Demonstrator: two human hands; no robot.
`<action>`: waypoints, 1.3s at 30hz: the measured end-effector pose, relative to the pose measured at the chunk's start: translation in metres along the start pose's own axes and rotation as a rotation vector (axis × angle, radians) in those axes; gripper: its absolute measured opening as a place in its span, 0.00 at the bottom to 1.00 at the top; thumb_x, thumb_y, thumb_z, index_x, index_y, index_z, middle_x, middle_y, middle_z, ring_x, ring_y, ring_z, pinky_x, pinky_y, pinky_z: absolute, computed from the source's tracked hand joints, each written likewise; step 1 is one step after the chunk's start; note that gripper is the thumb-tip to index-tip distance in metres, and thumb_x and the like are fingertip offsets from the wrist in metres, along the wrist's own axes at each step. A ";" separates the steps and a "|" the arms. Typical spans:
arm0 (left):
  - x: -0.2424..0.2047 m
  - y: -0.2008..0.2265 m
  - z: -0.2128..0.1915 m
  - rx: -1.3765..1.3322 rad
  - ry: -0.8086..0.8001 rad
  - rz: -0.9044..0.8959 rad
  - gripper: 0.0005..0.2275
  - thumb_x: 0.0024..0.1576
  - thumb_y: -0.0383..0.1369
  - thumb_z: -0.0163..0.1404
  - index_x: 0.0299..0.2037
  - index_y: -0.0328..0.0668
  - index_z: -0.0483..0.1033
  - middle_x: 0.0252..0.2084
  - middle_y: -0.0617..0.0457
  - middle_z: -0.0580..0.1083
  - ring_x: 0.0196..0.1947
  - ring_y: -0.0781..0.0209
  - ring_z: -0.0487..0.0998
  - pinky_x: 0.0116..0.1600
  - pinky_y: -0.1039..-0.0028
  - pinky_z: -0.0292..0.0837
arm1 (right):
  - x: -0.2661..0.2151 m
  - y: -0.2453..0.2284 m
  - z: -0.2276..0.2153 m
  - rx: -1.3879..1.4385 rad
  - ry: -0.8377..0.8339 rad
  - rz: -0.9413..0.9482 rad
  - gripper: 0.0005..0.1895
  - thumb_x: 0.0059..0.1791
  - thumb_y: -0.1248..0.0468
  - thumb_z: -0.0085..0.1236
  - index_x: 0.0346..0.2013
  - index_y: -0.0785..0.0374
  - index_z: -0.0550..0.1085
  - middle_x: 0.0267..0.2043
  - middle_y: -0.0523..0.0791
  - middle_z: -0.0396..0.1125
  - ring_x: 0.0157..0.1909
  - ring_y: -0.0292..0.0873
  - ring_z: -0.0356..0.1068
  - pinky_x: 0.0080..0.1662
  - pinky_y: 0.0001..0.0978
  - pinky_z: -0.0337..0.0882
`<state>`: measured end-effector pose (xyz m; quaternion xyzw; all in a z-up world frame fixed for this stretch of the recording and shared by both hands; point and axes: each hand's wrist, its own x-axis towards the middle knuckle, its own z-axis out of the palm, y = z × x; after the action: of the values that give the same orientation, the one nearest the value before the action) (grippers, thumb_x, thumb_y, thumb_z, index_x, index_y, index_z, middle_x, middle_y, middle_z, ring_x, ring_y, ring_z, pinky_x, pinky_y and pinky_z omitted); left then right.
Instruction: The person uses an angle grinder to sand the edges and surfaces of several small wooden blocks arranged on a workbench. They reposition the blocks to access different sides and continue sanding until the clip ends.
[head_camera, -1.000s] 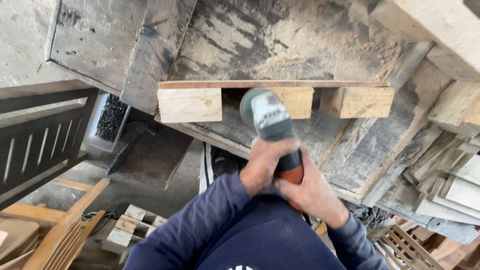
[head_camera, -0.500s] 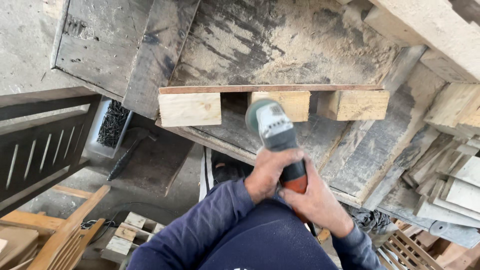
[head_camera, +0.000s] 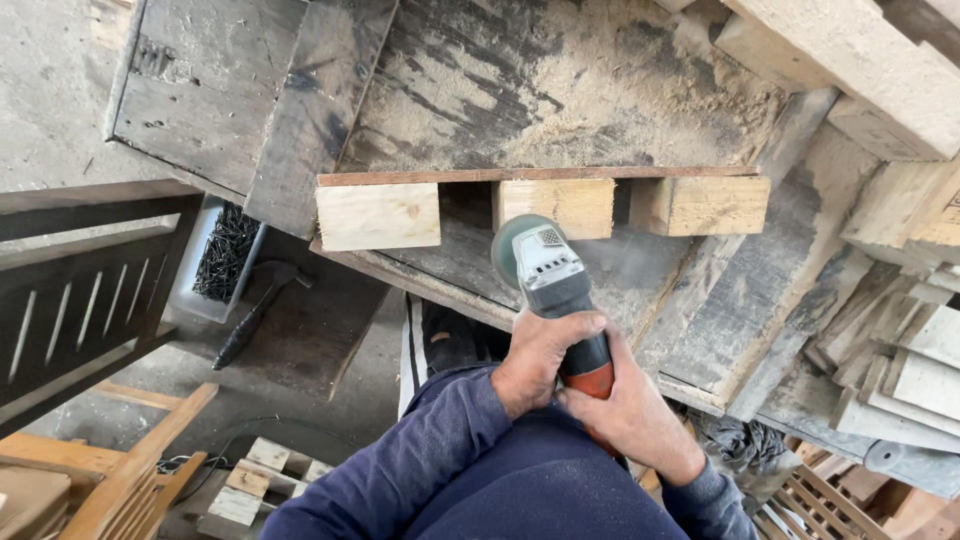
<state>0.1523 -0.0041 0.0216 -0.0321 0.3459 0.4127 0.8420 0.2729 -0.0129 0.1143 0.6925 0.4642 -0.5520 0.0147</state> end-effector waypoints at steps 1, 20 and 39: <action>0.000 0.000 -0.002 0.037 -0.002 -0.024 0.14 0.53 0.29 0.59 0.46 0.35 0.72 0.38 0.52 0.75 0.38 0.63 0.79 0.47 0.67 0.80 | 0.001 0.000 0.001 -0.001 -0.015 0.025 0.50 0.39 0.57 0.66 0.70 0.62 0.51 0.48 0.51 0.70 0.47 0.46 0.76 0.48 0.41 0.76; 0.057 -0.053 0.029 0.014 -0.179 -0.056 0.12 0.54 0.30 0.61 0.44 0.36 0.74 0.40 0.51 0.76 0.39 0.63 0.78 0.49 0.69 0.78 | -0.002 0.022 -0.049 -0.088 0.189 0.189 0.51 0.39 0.56 0.64 0.72 0.56 0.49 0.42 0.54 0.73 0.41 0.52 0.79 0.44 0.44 0.77; -0.011 -0.021 -0.012 0.021 0.022 0.003 0.17 0.52 0.31 0.61 0.48 0.33 0.71 0.42 0.49 0.73 0.41 0.61 0.76 0.48 0.67 0.79 | -0.009 0.011 0.002 -0.061 -0.006 0.055 0.58 0.38 0.59 0.65 0.79 0.54 0.45 0.46 0.55 0.74 0.46 0.54 0.79 0.48 0.43 0.77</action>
<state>0.1560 -0.0292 0.0140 -0.0273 0.3596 0.4102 0.8377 0.2788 -0.0258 0.1156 0.7026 0.4616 -0.5389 0.0523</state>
